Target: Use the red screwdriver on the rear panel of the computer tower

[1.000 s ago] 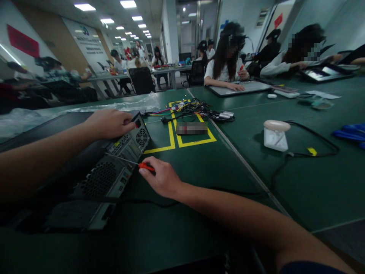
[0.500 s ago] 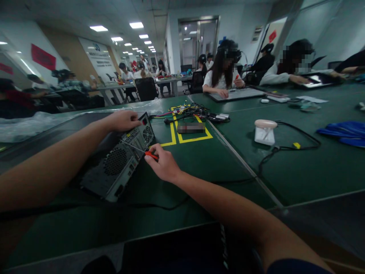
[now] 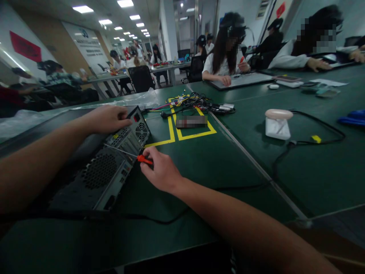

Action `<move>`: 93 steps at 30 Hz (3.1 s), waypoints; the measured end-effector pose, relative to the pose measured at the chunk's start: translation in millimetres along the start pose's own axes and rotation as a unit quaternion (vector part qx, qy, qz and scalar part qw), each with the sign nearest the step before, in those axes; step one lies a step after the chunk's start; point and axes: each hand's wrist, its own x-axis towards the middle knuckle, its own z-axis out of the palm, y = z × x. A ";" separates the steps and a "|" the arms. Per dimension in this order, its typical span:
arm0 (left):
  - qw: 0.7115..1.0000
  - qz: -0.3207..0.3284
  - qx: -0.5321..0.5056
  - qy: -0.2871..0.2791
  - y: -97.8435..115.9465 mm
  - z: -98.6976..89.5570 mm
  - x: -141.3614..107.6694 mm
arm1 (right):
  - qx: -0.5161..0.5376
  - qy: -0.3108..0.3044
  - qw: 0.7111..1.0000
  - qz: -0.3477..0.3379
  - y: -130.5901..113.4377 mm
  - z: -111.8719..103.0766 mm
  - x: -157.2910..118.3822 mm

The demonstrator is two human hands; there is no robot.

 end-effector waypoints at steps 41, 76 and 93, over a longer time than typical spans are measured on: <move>0.997 -0.017 -0.058 0.041 2.8 -0.6 -8.2 | -0.015 0.050 0.998 -0.044 12.2 7.0 -2.5; 0.997 -0.040 -0.058 0.029 1.5 2.0 -8.2 | 0.011 0.017 1.000 0.017 8.0 7.4 -3.6; 0.999 -0.014 -0.034 0.006 2.2 2.4 -6.6 | 0.012 0.023 1.000 -0.008 11.5 7.8 -5.8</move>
